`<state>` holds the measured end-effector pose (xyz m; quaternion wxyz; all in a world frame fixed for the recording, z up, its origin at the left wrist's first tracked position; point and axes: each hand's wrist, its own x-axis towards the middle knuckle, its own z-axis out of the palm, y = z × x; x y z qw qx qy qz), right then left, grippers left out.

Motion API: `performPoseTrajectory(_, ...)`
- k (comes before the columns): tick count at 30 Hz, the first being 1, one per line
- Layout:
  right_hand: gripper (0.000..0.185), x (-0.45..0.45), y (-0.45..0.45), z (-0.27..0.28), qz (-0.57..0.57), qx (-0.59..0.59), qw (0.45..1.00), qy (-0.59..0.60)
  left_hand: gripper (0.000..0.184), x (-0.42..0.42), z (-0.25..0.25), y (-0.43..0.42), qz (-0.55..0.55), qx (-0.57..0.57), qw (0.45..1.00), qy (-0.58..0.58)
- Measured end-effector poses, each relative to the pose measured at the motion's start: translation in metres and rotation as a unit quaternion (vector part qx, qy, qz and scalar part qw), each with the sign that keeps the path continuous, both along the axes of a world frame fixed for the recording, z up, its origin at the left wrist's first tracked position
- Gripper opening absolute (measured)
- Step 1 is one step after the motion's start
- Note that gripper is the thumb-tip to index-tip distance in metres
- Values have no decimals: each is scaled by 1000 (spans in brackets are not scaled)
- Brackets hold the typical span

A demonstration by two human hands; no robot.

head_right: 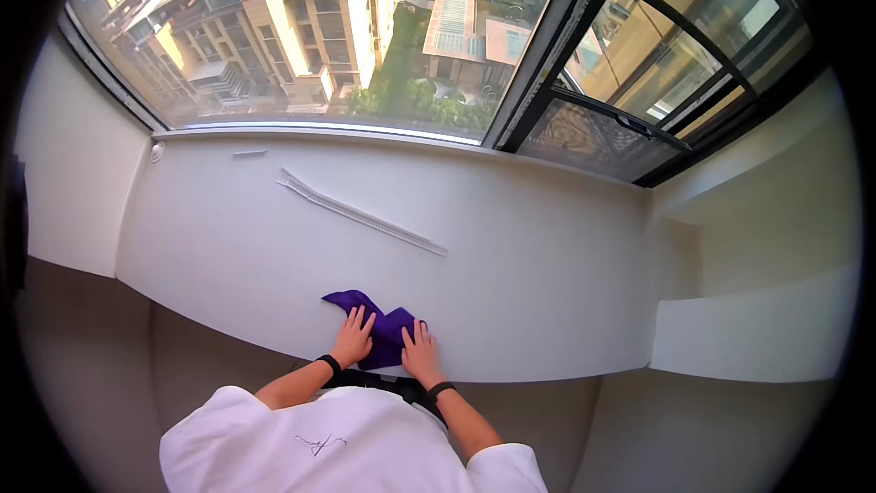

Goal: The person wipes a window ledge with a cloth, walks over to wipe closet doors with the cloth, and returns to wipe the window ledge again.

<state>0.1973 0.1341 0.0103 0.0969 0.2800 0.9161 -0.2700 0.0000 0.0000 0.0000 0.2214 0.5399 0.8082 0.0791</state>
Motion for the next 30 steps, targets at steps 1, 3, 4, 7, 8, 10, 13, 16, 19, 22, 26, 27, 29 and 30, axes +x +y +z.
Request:
performPoseTrajectory(1, 65, 5, -2, 10, -30, 15, 999, 19, 77, 0, 16, 1, -2, 18, 1000, -11)
performPoseTrajectory(3, 62, 1, 54, 1, -81, 32, 996, 11, 75, -6, 8, 59, -9, 52, 999, 9)
performPoseTrajectory(4, 63, 5, 49, 0, -109, 26, 994, -1, 75, -2, 13, 53, -6, 41, 999, 15)
performPoseTrajectory(7, 69, 9, 107, 0, -212, 34, 975, -58, 68, 8, 3, 113, 50, 55, 997, 20)
performPoseTrajectory(8, 70, 8, 111, -14, -256, 39, 965, -32, 65, 6, 8, 121, 58, 48, 997, 23)
performPoseTrajectory(10, 71, 8, 125, -12, -290, 42, 955, -52, 59, 7, 8, 137, 41, 34, 998, 30)
performPoseTrajectory(13, 71, 6, 108, -5, -307, 67, 947, -64, 56, 14, 10, 123, 30, 38, 998, 46)
performPoseTrajectory(16, 72, 6, 78, 5, -241, 86, 966, -33, 55, 18, 8, 93, 18, 40, 998, 51)
performPoseTrajectory(19, 72, 9, 31, 10, -128, 40, 991, 25, 50, 12, 21, 53, -3, 48, 995, 91)
performPoseTrajectory(22, 62, -1, 1, 7, -39, -2, 996, 86, 53, -7, 29, 24, 120, -87, 986, 70)
performPoseTrajectory(26, 57, -54, 12, -5, -50, 21, 993, 106, 56, -75, 0, 16, 254, -83, 957, 110)
performPoseTrajectory(27, 55, -72, 12, -4, -55, 18, 993, 107, 57, -96, -6, 8, 269, -90, 951, 125)
performPoseTrajectory(29, 53, -107, 28, 2, -57, 31, 992, 112, 55, -133, -2, 26, 293, -108, 942, 124)
performPoseTrajectory(30, 53, -118, 25, -4, -58, 23, 992, 107, 54, -148, -4, 27, 307, -109, 937, 128)
